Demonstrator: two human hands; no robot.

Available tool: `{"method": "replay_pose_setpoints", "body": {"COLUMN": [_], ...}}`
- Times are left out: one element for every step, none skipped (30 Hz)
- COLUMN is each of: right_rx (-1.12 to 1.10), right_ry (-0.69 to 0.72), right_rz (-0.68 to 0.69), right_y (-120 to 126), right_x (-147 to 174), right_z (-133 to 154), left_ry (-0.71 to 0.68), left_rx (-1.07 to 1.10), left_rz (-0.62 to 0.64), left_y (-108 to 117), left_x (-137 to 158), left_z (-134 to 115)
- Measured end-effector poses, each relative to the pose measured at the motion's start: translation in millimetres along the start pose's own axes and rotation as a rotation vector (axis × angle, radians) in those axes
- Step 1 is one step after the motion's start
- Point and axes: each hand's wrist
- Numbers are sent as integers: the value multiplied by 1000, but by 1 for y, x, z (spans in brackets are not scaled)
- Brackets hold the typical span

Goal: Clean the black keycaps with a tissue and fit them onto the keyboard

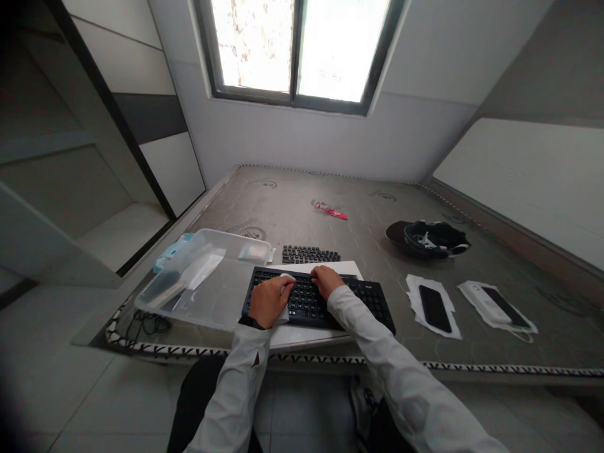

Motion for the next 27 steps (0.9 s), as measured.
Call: {"method": "replay_pose_setpoints", "body": {"right_rx": [-4, -7, -9, -9, -7, -4, 2, 10, 22, 35, 51, 68, 86, 105, 123, 142, 160, 177, 194, 210, 228, 245, 262, 279, 294, 308, 320], "right_ry": [-2, -6, -13, -21, -30, -38, -44, -49, -54, -57, -59, -61, -63, -63, -61, -59, -56, -52, -50, -48, -48, -49, -51, -53, -55, -57, -58], "right_rz": [-5, -11, -17, -23, -26, -27, -23, -16, -6, 6, 18, 31, 42, 52, 61, 70, 78, 87, 94, 101, 106, 108, 110, 109, 109, 108, 107], "right_y": [0, -1, -1, -1, -1, -2, -2, -2, -1, -1, -1, -1, -1, -1, 0, 0, 0, 1, 2, 2, 3, 4, 5, 6, 8, 9, 11], "right_x": [0, 1, 1, 1, 2, 1, 1, 0, -1, -2, -3, -4, -4, -5, -5, -5, -4, -4, -3, -3, -2, -2, -2, -2, -2, -2, -1], "right_z": [0, 1, 1, 1, 1, 0, 0, -1, -1, -2, -2, -1, -1, 0, 1, 3, 4, 5, 7, 8, 10, 13, 16, 19, 22, 25, 29], "left_ry": [0, 1, 1, -1, -5, -8, -8, -3, 5, 13, 19, 22, 22, 19, 15, 11, 8, 5, 1, -1, -1, 0, 0, 1, 2, 2, 1], "left_rx": [-1, -2, -2, 0, 3, 6, 8, 8, 7, 6, 4, 3, 2, 1, 0, -1, -2, -4, -6, -8, -9, -11, -12, -13, -14, -15, -17], "left_rz": [1, 3, 3, 2, 0, -1, 0, 4, 10, 18, 26, 32, 34, 34, 31, 26, 20, 13, 7, 4, 3, 4, 7, 10, 11, 10, 9], "left_y": [0, 0, 0, 0, 0, 0, 0, 1, 1, 1, 1, 1, 1, 1, 1, 0, 0, -1, -1, -1, -2, -2, -2, -2, -3, -3, -3], "left_x": [0, 0, 0, 0, 0, 0, 0, 0, 0, -1, -1, -1, -1, -1, -1, -1, -1, -1, -1, 0, 0, 0, 0, -1, -1, -1, -1], "left_z": [0, 0, 0, 0, 0, 0, 0, 0, 0, 0, 0, 0, 0, 0, 0, 1, 1, 1, 2, 2, 2, 2, 2, 2, 2, 2, 2]}}
Point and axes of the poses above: each hand's wrist, its own x-axis away from the middle knuckle, its own y-axis out of the back of the hand, z = x × y
